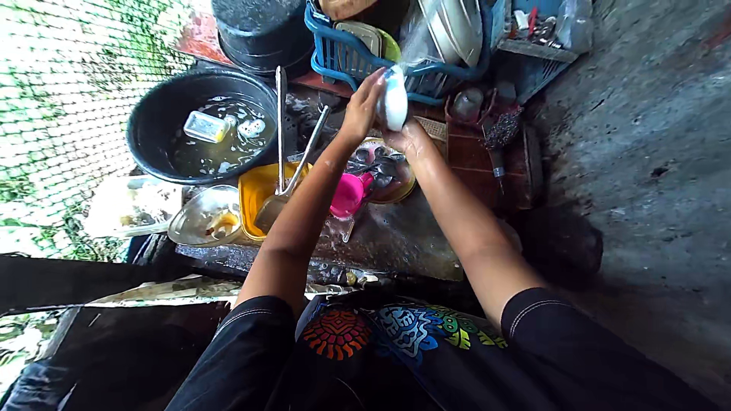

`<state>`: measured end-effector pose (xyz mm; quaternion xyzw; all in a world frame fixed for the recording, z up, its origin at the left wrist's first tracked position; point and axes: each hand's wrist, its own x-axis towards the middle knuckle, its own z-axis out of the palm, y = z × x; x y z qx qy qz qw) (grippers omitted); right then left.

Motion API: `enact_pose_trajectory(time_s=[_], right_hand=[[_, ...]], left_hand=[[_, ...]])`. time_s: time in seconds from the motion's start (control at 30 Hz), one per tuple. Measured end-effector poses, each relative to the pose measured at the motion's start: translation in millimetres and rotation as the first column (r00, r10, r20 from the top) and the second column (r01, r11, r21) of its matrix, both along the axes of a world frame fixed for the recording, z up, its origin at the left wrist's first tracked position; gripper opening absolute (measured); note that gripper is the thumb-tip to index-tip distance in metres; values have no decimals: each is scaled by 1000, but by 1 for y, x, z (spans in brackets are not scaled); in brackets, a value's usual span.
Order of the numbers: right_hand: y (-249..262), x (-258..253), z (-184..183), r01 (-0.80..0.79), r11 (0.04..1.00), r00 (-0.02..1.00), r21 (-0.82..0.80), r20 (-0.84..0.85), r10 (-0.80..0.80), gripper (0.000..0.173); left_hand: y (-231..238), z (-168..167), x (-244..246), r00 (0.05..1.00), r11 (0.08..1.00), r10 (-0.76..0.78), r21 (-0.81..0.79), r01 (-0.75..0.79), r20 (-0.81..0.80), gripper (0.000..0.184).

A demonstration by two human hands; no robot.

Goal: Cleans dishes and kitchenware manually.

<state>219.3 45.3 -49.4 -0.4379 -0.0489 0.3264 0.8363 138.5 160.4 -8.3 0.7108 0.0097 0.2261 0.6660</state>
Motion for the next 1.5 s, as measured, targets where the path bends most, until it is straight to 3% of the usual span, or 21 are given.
enact_pose_trajectory(time_s=[0.07,0.17,0.23,0.3,0.37,0.43,0.5,0.57,0.63,0.73,0.77,0.83,0.9,0.97,1.07,1.13,1.23,1.37,1.5], right_hand=[[3,-1,-9,-25,999,1000,43,-18,25,21],[0,-13,-7,-72,995,997,-72,1,72,29],[-6,-19,-6,-154,983,988,-102,-2,155,31],[-12,-24,-1,-287,953,958,-101,-36,285,29],[-20,-25,0,-415,909,908,-41,-74,412,33],[-26,-19,-4,-497,861,852,107,-125,508,32],[-27,-24,2,-444,877,864,185,-170,473,37],[-26,-29,13,-298,952,934,70,-186,306,52],[-27,-27,21,-256,962,962,-101,-127,242,66],[-30,-21,33,-226,938,974,-263,-64,217,77],[-30,-21,35,-184,929,979,-321,21,201,79],[-31,-29,37,-40,916,972,-399,197,128,63],[-34,-28,35,2,937,959,-349,266,97,47],[-40,-20,31,-49,961,965,-273,236,117,51],[-44,-13,30,-55,983,991,-175,115,76,62],[-43,-13,32,-41,987,995,-156,80,54,63],[-42,-13,30,-72,990,994,-122,71,81,64],[-36,-21,29,-68,984,986,-167,138,92,57],[-35,-26,33,-51,985,977,-165,198,84,47]], left_hand=[[1,7,1,1000,990,1,144,0,-11,44],[3,19,7,999,892,-11,451,27,-39,41],[5,24,16,995,838,-44,539,86,-90,41],[6,31,25,984,871,-75,469,144,-161,35],[11,31,32,958,944,-133,262,200,-253,32],[13,15,38,959,991,-123,9,130,-256,35],[8,-2,34,973,969,-94,-245,41,-209,39],[-2,-7,30,984,897,-32,-440,-48,-173,37],[-5,-8,23,964,900,86,-396,-183,-250,39],[-2,-7,17,834,912,293,-124,-390,-467,47],[-1,-9,17,795,905,333,-65,-420,-508,52],[-3,-15,18,800,888,380,-59,-455,-464,56],[-5,-15,14,898,915,330,-135,-380,-290,54],[-5,-15,4,979,960,156,-215,-181,-130,44],[-3,-14,-11,996,947,-86,-313,73,-29,31],[0,-11,-18,988,920,-155,-365,141,-8,27],[3,-13,-18,984,910,-179,-382,162,-11,26],[5,-12,-10,989,938,-73,-346,25,-125,14],[4,-9,-8,990,930,-58,-367,7,-127,21]])
